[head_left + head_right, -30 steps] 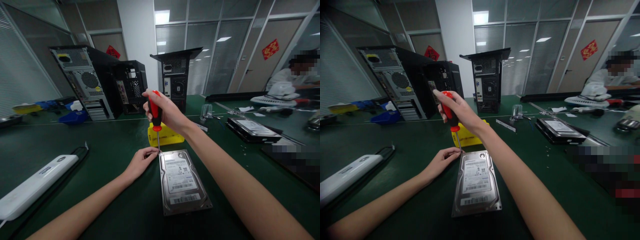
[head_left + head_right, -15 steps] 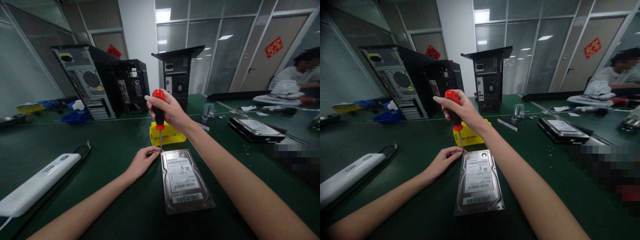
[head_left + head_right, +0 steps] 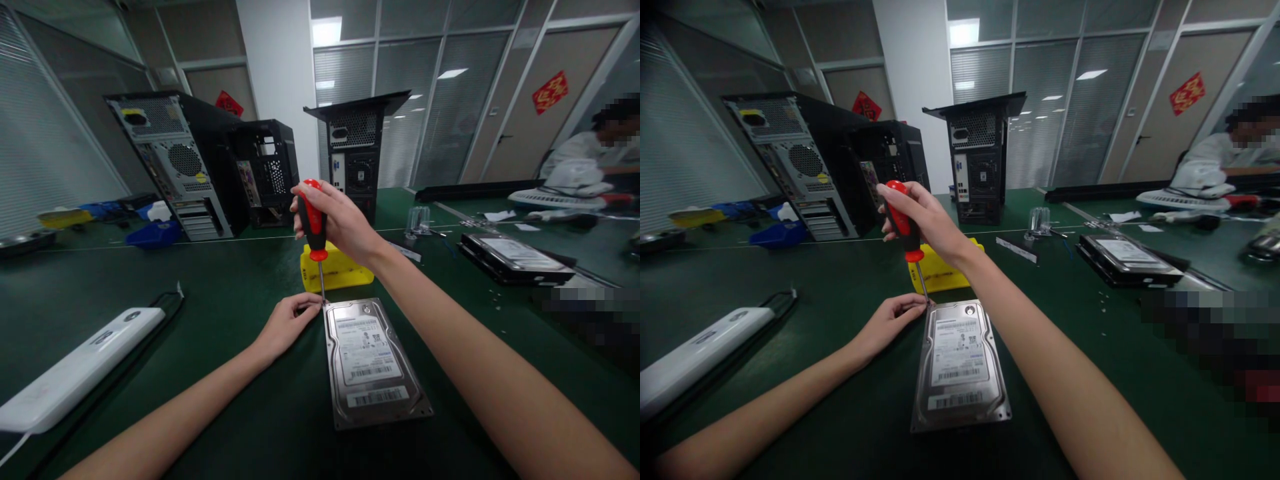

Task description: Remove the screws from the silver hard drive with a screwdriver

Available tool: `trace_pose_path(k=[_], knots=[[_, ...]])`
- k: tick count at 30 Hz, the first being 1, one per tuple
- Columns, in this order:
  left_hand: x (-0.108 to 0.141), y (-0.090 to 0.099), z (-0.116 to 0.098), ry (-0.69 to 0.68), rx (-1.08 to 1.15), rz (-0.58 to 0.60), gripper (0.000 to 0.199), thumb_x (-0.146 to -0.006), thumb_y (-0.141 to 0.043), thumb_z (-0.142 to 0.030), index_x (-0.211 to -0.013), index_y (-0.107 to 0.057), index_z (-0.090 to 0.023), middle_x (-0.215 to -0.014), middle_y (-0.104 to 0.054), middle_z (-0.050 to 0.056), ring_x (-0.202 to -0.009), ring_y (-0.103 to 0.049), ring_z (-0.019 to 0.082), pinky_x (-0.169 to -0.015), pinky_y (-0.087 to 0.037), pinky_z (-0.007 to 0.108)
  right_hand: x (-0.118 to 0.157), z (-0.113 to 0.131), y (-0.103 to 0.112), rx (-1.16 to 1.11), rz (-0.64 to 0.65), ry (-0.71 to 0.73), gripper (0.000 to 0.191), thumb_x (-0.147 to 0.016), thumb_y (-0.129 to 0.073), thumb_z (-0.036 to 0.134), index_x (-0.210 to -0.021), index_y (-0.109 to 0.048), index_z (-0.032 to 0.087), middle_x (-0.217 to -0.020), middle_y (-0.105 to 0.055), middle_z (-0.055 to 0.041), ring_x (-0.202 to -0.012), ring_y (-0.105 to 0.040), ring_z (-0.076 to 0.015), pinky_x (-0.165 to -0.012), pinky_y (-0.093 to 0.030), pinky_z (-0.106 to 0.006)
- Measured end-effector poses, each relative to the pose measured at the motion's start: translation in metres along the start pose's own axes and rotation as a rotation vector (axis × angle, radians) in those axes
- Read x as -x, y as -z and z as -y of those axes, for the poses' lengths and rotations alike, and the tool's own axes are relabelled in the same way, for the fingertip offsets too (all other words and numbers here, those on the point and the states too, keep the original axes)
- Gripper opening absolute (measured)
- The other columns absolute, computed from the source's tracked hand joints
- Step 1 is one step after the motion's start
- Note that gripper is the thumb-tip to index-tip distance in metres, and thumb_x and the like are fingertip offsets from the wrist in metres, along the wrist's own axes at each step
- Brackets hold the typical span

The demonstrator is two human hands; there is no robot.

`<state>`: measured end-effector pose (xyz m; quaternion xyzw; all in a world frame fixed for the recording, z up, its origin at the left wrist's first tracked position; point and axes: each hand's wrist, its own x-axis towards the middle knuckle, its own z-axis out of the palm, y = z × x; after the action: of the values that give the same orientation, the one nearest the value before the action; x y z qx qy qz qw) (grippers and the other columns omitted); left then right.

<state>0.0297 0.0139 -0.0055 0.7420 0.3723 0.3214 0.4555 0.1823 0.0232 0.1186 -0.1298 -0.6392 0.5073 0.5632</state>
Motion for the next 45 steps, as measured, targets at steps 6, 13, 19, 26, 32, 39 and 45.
trace_pose_path(k=[6,13,19,26,32,39,45], knots=[[0.0002,-0.0001,-0.0017,0.019,0.007,-0.001,0.022,-0.083,-0.057,-0.029,-0.096,-0.067,-0.014,-0.099,-0.072,0.009,-0.094,-0.066,0.023,-0.085,-0.049,0.032,0.0013,-0.0013,-0.0005,0.053,-0.042,0.051,0.036,-0.076,-0.066,0.04,-0.092,-0.04,0.022,-0.07,-0.053,0.0065,-0.053,-0.049,-0.0054,-0.053,-0.042,-0.02],[-0.0001,-0.0004,-0.0017,0.003,-0.013,0.003,0.021,-0.084,-0.056,-0.028,-0.095,-0.067,-0.014,-0.101,-0.071,0.009,-0.095,-0.066,0.023,-0.086,-0.048,0.033,-0.0008,-0.0028,0.0014,-0.003,0.01,0.01,0.031,-0.086,-0.049,0.048,-0.099,-0.051,0.019,-0.076,-0.05,0.0028,-0.06,-0.051,-0.0063,-0.057,-0.046,-0.02],[0.0,-0.0005,-0.0027,0.017,-0.024,-0.008,0.022,-0.082,-0.056,-0.028,-0.095,-0.067,-0.014,-0.099,-0.072,0.008,-0.095,-0.066,0.024,-0.086,-0.048,0.033,-0.0012,-0.0063,0.0023,0.07,-0.081,0.07,0.038,-0.073,-0.069,0.039,-0.09,-0.04,0.022,-0.075,-0.057,0.0047,-0.058,-0.055,-0.0069,-0.056,-0.048,-0.021],[0.0007,-0.0004,-0.0036,0.017,-0.017,0.005,0.023,-0.083,-0.055,-0.029,-0.096,-0.067,-0.014,-0.102,-0.071,0.009,-0.095,-0.066,0.023,-0.085,-0.049,0.033,0.0025,-0.0009,-0.0024,0.023,0.013,0.024,0.038,-0.084,-0.047,0.057,-0.098,-0.046,0.022,-0.069,-0.05,0.0041,-0.053,-0.048,-0.0066,-0.053,-0.042,-0.021],[-0.0002,-0.0009,-0.0019,-0.004,-0.013,0.012,0.021,-0.084,-0.055,-0.028,-0.094,-0.066,-0.014,-0.099,-0.071,0.009,-0.095,-0.066,0.023,-0.085,-0.048,0.032,-0.0005,0.0018,-0.0046,0.019,0.086,0.016,0.034,-0.086,-0.048,0.051,-0.089,-0.053,0.018,-0.074,-0.052,0.0016,-0.059,-0.053,-0.0072,-0.057,-0.047,-0.022],[0.0012,-0.0001,-0.0039,0.01,-0.029,-0.002,0.022,-0.083,-0.056,-0.027,-0.096,-0.067,-0.013,-0.1,-0.072,0.009,-0.094,-0.066,0.023,-0.085,-0.049,0.032,-0.0009,-0.0008,-0.0016,0.044,-0.024,0.093,0.031,-0.078,-0.064,0.041,-0.083,-0.04,0.021,-0.068,-0.055,0.0055,-0.052,-0.051,-0.0057,-0.05,-0.043,-0.019],[-0.0004,-0.0003,-0.0018,0.019,-0.015,0.01,0.024,-0.083,-0.055,-0.028,-0.097,-0.066,-0.012,-0.101,-0.071,0.011,-0.095,-0.066,0.024,-0.085,-0.048,0.033,-0.0007,0.0011,-0.0001,-0.025,0.015,0.065,0.032,-0.085,-0.049,0.052,-0.089,-0.047,0.02,-0.061,-0.05,0.0045,-0.047,-0.046,-0.0059,-0.046,-0.039,-0.019]])
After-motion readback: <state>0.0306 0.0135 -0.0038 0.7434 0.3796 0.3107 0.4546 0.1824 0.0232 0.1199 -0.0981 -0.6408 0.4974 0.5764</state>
